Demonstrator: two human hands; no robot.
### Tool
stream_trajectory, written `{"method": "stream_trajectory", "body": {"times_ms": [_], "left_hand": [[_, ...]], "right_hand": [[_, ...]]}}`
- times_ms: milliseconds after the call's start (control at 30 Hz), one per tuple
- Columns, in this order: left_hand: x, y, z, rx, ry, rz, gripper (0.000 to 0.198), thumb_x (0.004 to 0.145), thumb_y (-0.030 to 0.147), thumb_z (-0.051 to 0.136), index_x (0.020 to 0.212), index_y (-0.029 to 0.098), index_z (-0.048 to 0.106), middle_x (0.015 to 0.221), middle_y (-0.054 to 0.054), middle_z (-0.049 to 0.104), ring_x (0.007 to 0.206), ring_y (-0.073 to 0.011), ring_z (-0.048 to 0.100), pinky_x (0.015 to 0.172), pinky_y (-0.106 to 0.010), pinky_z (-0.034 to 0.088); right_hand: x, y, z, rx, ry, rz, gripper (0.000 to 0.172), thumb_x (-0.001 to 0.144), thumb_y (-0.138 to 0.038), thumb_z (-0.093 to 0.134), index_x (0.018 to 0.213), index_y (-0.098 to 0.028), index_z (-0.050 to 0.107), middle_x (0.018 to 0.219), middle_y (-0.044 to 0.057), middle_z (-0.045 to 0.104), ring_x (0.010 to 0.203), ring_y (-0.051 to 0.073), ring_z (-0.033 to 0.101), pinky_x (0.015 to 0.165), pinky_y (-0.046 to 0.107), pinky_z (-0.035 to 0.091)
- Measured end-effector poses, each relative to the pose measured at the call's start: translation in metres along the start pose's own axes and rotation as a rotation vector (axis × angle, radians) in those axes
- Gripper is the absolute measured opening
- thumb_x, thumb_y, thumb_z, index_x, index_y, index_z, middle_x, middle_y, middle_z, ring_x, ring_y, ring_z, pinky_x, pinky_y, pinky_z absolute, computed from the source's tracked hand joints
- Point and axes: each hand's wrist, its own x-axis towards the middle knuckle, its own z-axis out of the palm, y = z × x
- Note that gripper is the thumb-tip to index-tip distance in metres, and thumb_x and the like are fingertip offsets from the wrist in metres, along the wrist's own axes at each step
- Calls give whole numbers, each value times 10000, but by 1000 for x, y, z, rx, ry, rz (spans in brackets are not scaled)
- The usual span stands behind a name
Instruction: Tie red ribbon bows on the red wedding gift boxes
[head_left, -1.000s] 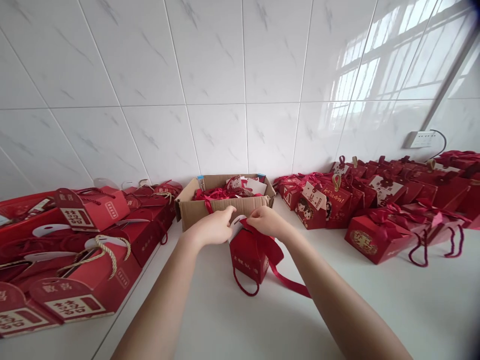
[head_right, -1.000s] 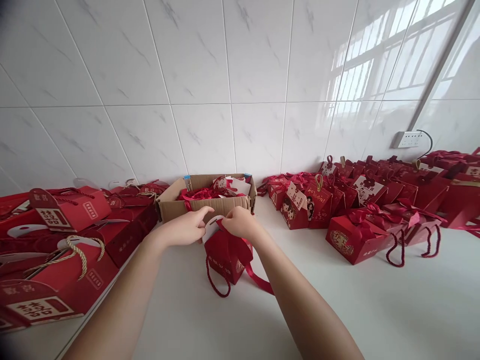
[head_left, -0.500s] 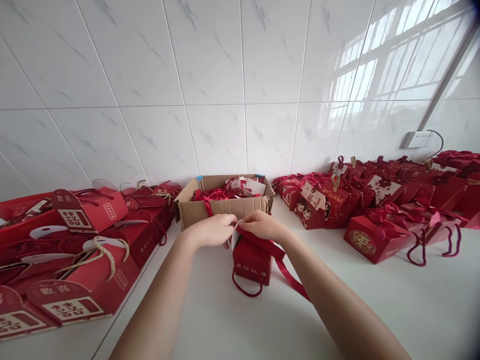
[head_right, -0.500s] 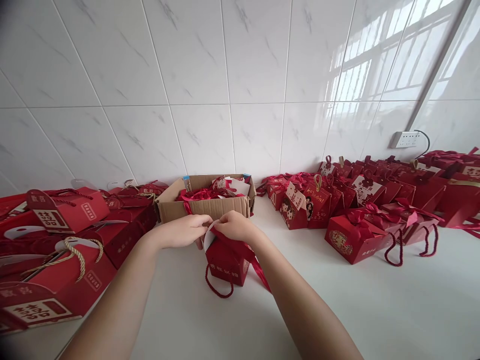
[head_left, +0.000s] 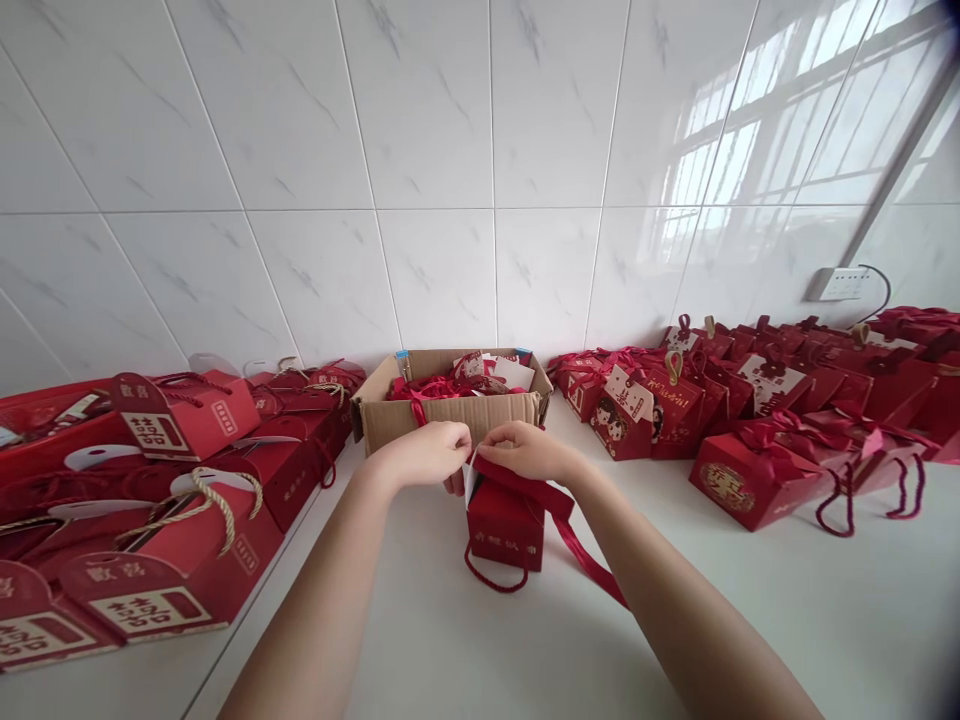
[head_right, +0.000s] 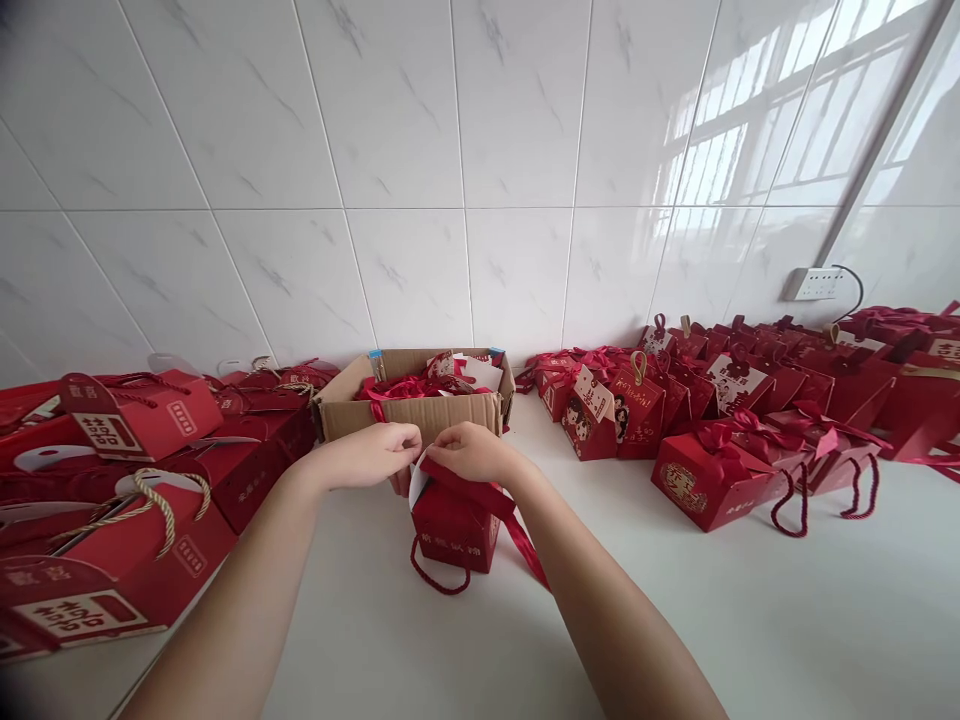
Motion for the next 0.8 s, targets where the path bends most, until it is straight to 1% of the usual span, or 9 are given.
{"method": "stream_trajectory", "body": {"times_ms": [100,167,200,300,367,467,567,667,800], "left_hand": [[-4,-2,-8,-71,85,30,119,754,315,480,703,210,503,670,-35,710,680,-219,670,607,-301,472],[-9,-3,-16,-159,197,75,162,807,346,442,757,206,507,763,-47,720,745,-206,679,673,-307,492],[-12,-2,-21,-230,276,107,176,824,351,437,773,201,513,788,-49,716,760,-198,679,695,-306,496],[-22,0,-33,-535,525,231,146,799,320,527,766,181,553,779,-38,688,767,-189,670,682,-286,503],[-29,3,-39,-749,618,321,99,763,267,583,742,171,570,764,-26,666,780,-193,662,651,-275,507],[-38,7,-44,-1026,650,434,68,770,179,554,706,160,566,776,-27,664,817,-200,659,692,-307,526],[-44,10,-47,-1229,644,453,109,787,146,499,702,152,566,820,-58,686,858,-232,663,765,-383,530],[-47,10,-49,-1347,666,443,113,784,152,481,707,133,561,814,-80,671,838,-263,657,740,-425,528],[-49,6,-53,-1413,682,475,90,755,122,477,690,114,540,712,-55,601,683,-193,610,676,-385,521]], "right_hand": [[-5,6,-17,-69,97,23,271,883,-323,426,912,-186,658,868,43,657,767,162,572,646,253,437],[-12,12,-32,-127,151,53,229,870,-257,446,948,-182,648,980,73,656,863,190,580,708,277,442],[-17,15,-40,-152,149,68,199,845,-224,481,938,-184,652,1008,79,655,888,199,583,724,283,443],[-32,20,-59,-197,13,108,99,761,-217,605,808,-191,688,902,64,686,797,203,610,662,278,448],[-38,20,-65,-209,-100,129,126,737,-303,654,711,-186,693,795,57,692,709,199,613,596,276,435],[-38,18,-62,-214,-253,131,236,673,-418,716,658,-184,684,760,48,694,693,198,616,574,272,420],[-29,18,-53,-202,-372,101,234,581,-374,785,683,-195,673,800,28,701,737,195,624,573,251,415],[-23,19,-46,-186,-380,88,214,581,-286,775,753,-211,674,830,14,706,744,185,630,560,237,410],[-22,23,-48,-194,-341,111,178,630,-219,709,807,-223,689,770,8,707,715,176,632,573,245,414]]}}
